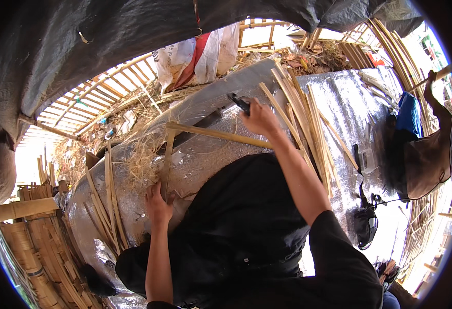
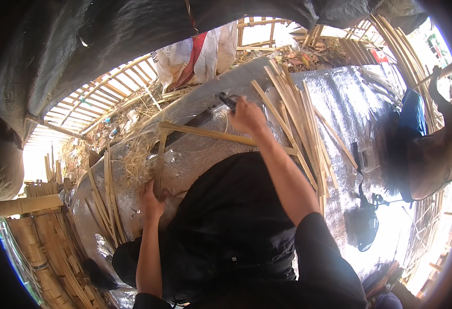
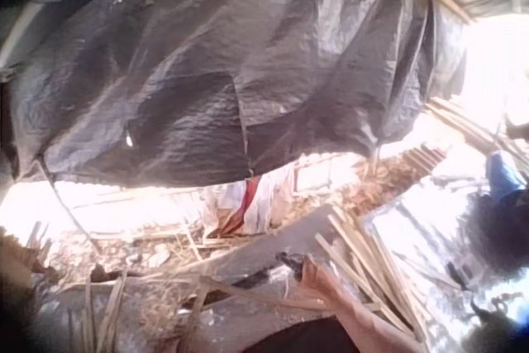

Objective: The person uses a small hand tool to shave and thin out bamboo strips resting on a silver-covered surface, moving the tool repeatedly along the length of the wood while holding it with the other hand.

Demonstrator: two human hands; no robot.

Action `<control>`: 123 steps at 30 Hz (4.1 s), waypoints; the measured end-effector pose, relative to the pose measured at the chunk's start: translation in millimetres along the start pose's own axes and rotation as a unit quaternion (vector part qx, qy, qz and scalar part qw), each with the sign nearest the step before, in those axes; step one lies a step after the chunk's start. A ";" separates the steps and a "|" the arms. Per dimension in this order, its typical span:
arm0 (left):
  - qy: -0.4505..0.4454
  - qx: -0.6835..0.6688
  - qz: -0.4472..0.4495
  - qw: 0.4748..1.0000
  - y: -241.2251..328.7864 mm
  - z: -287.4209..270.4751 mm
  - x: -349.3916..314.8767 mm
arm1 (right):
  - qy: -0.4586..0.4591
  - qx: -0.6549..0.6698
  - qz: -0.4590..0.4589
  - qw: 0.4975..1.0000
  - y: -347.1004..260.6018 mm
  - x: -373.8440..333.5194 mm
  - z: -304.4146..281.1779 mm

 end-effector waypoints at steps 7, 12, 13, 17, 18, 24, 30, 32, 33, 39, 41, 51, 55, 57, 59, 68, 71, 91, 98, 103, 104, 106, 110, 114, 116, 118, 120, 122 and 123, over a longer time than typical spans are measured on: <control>-0.039 -0.017 -0.075 0.996 10.2 4.8 -1.3 | -0.047 -0.087 -0.095 0.991 82.2 -30.2 -31.1; -0.040 -0.051 -0.068 0.996 32.5 11.8 2.4 | 0.182 -0.136 0.057 0.972 181.7 -56.6 -98.2; -0.039 -0.056 -0.064 0.996 38.4 13.5 4.1 | 0.222 -0.176 0.072 0.956 209.7 -61.2 -111.2; -0.023 -0.021 -0.079 0.996 1.0 8.3 -0.5 | 0.105 -0.188 0.109 0.971 178.0 -71.4 -89.8; -0.020 -0.014 -0.076 0.997 -4.3 12.1 -0.3 | 0.109 -0.147 0.136 0.974 183.9 -68.6 -92.5; -0.052 -0.051 -0.114 0.991 2.4 2.1 -2.5 | 0.090 -0.269 0.117 0.952 193.3 -68.4 -84.2; -0.015 -0.056 -0.101 0.993 13.8 17.6 2.9 | 0.187 0.084 -0.018 0.979 247.2 -79.1 -144.8; -0.030 -0.067 -0.105 0.992 9.6 14.4 -0.2 | 0.188 0.007 -0.129 0.974 205.3 -89.5 -151.2; -0.037 -0.073 -0.106 0.991 10.3 11.6 -0.1 | 0.158 0.066 -0.119 0.978 192.7 -91.0 -156.3; -0.024 -0.064 -0.107 0.992 1.8 9.6 -4.6 | 0.046 0.215 -0.072 0.973 99.1 -102.5 -149.2; -0.016 -0.076 -0.099 0.992 9.0 7.1 -6.6 | 0.011 0.248 -0.031 0.968 102.4 -91.6 -136.3; 0.018 -0.091 -0.091 0.992 10.6 4.5 -18.8 | 0.008 0.080 -0.134 0.988 14.2 -65.9 -70.7; -0.037 -0.102 -0.094 0.990 2.6 2.3 -14.8 | -0.037 0.085 -0.176 0.980 -38.6 -70.6 -40.0; -0.073 -0.096 -0.084 0.989 3.1 4.9 -14.6 | -0.059 0.000 -0.248 0.967 -36.0 -62.0 -8.6; -0.065 -0.073 -0.061 0.993 -10.4 10.4 -17.9 | -0.112 -0.055 -0.260 0.958 -41.4 -56.4 44.7; -0.037 -0.078 -0.032 0.996 -8.5 21.2 -27.6 | -0.258 -0.358 -0.084 0.893 -60.2 -67.7 135.0; -0.054 -0.083 -0.039 0.994 2.6 15.6 -24.6 | -0.152 -0.299 -0.150 0.930 -85.3 -103.4 143.2; -0.071 -0.054 -0.066 0.994 26.3 -10.9 -5.9 | -0.079 -0.295 -0.250 0.919 -46.8 -81.8 130.1; 0.127 -0.176 -0.004 0.976 75.1 -10.2 85.9 | -0.063 -0.247 -0.267 0.929 -45.9 -80.6 128.2; 0.219 -0.109 -0.027 0.969 91.8 15.9 102.6 | -0.093 -0.243 -0.255 0.931 -49.0 -83.1 123.0; 0.241 -0.109 -0.028 0.964 95.2 18.5 100.4 | -0.095 -0.248 -0.264 0.927 -46.8 -83.1 121.3; 0.280 -0.103 -0.031 0.954 97.3 21.0 94.0 | -0.101 -0.253 -0.282 0.920 -45.4 -85.7 122.0; 0.291 -0.140 -0.040 0.945 92.4 26.7 96.2 | -0.135 -0.245 -0.301 0.912 -56.2 -85.5 127.2; 0.301 -0.157 -0.027 0.940 93.2 27.2 95.5 | -0.146 -0.259 -0.269 0.916 -56.4 -85.7 128.1; 0.305 -0.161 -0.018 0.939 96.6 25.4 95.2 | -0.147 -0.263 -0.257 0.918 -52.9 -85.3 127.2; 0.308 -0.158 -0.007 0.938 93.2 23.7 94.0 | -0.152 -0.259 -0.246 0.921 -51.9 -86.9 131.3; 0.316 -0.167 -0.013 0.934 93.4 23.9 94.2 | -0.138 -0.243 -0.253 0.926 -52.0 -88.6 128.7; 0.323 -0.185 -0.013 0.928 92.5 23.9 93.9 | -0.138 -0.225 -0.251 0.931 -49.2 -90.9 129.5; 0.325 -0.199 -0.011 0.924 91.2 23.8 93.9 | -0.146 -0.217 -0.244 0.934 -47.5 -92.4 131.3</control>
Point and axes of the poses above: each hand's wrist, its own x-axis towards the middle knuckle, its own z-axis out of the palm, y = z × x, the point moved 5 cm from there along x, towards the middle knuckle, and after that the axes turned 11 degrees about x, right-handed, at the moved point
